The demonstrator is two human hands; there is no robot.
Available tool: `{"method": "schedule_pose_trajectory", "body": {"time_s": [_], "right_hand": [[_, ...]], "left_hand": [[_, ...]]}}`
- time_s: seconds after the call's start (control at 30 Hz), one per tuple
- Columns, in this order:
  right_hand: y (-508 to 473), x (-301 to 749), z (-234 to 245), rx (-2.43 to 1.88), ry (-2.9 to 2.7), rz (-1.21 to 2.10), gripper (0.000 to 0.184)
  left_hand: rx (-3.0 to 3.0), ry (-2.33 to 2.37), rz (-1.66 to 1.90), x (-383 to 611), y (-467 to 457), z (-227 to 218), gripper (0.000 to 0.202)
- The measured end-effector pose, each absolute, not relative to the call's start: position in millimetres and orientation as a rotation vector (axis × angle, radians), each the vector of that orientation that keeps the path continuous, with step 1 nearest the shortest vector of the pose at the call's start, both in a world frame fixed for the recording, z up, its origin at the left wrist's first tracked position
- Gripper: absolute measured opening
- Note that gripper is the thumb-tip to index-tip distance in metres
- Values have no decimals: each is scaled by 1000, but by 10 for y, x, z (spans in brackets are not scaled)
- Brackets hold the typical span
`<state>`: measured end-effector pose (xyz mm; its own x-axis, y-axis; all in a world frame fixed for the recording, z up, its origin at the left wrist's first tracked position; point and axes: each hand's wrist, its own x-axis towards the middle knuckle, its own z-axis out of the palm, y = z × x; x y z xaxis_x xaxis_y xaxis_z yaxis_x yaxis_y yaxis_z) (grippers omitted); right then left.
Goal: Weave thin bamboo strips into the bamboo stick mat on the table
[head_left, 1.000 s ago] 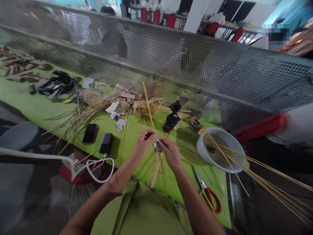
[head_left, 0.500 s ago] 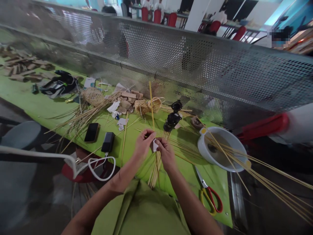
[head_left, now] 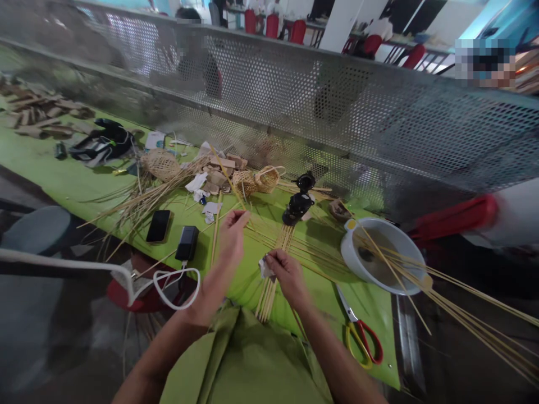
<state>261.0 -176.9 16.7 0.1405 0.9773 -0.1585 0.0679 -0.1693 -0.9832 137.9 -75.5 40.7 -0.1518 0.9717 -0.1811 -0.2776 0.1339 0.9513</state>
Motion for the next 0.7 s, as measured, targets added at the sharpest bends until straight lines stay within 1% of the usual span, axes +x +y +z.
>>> {"method": "schedule_pose_trajectory", "body": {"time_s": [0.1,0.23,0.33,0.47,0.7], "right_hand": [[-1845,2615,115,-1465,-1020,1229,32],[-1777,2642,137,-1437,-927,1241,35],[-1702,2645,163,-1411,-951,1207,33],[-1707,2622,159,-1426,-1071,1132,28],[-1974,2644,78,-1460,-1055,1238,29]], "left_hand": [[836,1180,1317,1319,-669,386,22],[974,1105,1095,1405,-873,311,30],[1059,1102,1010,1475,-1042,265,24],[1119,1160,1050,1452,-1006,278,19],[1135,1367,1051,1276,-638,344,20]]}}
